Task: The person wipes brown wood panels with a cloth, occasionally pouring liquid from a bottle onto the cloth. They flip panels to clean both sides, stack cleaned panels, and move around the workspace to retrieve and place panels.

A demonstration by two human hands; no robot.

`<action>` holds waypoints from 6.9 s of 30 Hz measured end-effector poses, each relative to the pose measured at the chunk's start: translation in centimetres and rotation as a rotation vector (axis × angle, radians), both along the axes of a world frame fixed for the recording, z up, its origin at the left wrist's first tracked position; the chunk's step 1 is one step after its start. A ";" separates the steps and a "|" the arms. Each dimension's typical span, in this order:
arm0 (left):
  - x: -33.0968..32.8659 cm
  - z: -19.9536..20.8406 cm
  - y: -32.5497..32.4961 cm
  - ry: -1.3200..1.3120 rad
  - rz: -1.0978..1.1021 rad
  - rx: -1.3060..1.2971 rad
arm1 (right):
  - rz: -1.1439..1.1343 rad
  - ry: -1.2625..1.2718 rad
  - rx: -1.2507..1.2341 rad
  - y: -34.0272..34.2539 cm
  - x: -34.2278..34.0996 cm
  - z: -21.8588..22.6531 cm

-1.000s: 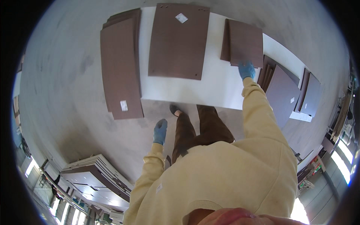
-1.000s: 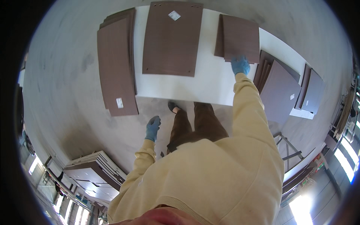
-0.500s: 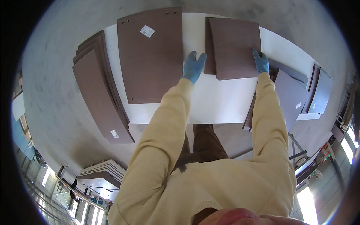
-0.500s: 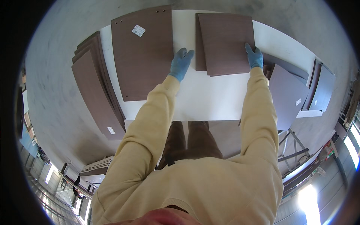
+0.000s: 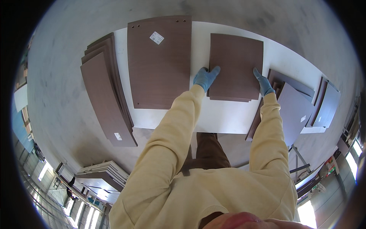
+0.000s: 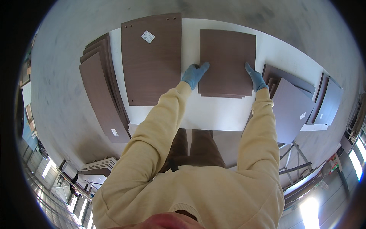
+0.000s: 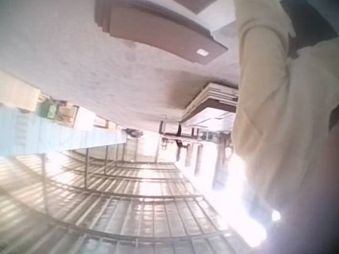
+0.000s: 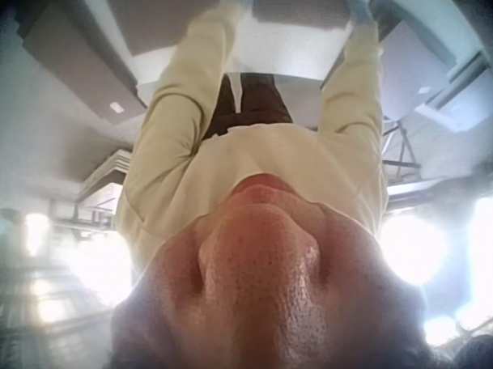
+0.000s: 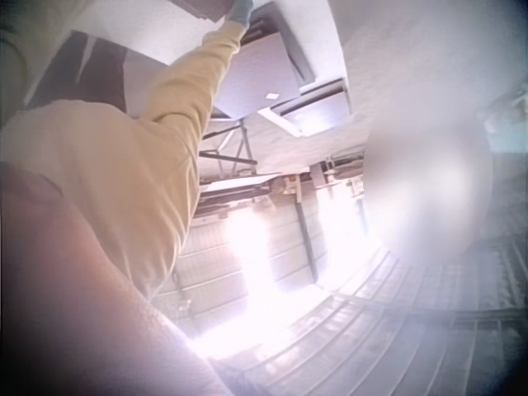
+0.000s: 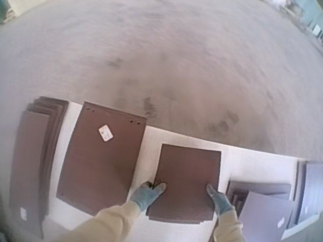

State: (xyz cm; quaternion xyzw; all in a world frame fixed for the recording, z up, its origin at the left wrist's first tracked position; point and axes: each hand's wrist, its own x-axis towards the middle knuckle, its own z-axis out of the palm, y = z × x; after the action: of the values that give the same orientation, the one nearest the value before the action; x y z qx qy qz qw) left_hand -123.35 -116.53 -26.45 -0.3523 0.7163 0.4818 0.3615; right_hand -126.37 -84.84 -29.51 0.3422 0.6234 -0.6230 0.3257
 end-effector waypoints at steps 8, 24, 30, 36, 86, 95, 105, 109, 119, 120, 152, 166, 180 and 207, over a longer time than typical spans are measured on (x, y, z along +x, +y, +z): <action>3.9 -1.0 -2.5 -0.048 0.077 0.266 | 0.229 0.044 0.156 -0.1 4.4 -0.6; 21.1 17.1 -10.1 0.218 0.611 0.368 | 0.063 0.079 -0.119 -10.4 19.7 12.5; 35.3 23.9 -18.9 0.295 0.854 0.269 | 0.474 0.259 -0.104 -22.2 24.1 18.1; 55.5 31.3 -27.7 0.521 1.106 0.206 | 0.783 0.289 -0.325 -36.8 35.1 23.5; 149.0 30.3 -7.3 0.620 3.305 -0.926 | 3.051 0.371 -0.794 -69.7 153.7 28.3; 162.2 31.7 7.5 0.462 3.637 -1.182 | 3.500 0.465 -0.996 -51.6 177.5 27.1; 170.6 28.6 27.3 0.462 3.792 -1.552 | 3.782 0.076 -0.940 -28.5 191.2 27.8; 174.2 26.7 36.1 1.140 3.709 -1.385 | 3.825 0.274 -0.896 -21.2 193.3 27.7; 177.4 23.4 49.0 0.306 3.597 -0.978 | 3.874 0.683 -0.756 -12.8 193.5 29.7; 177.6 23.2 49.4 0.159 3.562 -0.958 | 3.875 0.696 -0.792 -12.8 193.7 29.6; 170.1 23.6 38.5 -0.769 3.996 -0.711 | 2.149 1.341 -3.025 -9.7 222.3 27.0; 169.8 24.4 40.1 -0.789 3.678 -1.059 | 2.538 1.386 -3.229 -0.2 197.8 27.5; 169.2 24.9 40.3 -1.057 3.613 -0.900 | 2.562 1.162 -2.625 1.8 206.5 25.8; 168.4 20.1 40.2 -0.512 3.781 -1.556 | 2.155 0.710 -4.027 7.7 190.6 23.0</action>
State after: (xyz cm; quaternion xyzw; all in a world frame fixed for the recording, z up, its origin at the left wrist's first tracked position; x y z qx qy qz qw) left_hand 45.06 -76.34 -6.39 0.5878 0.5011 0.2112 0.5990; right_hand 64.22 -77.17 -6.49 0.7255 0.6665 -0.0926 -0.1442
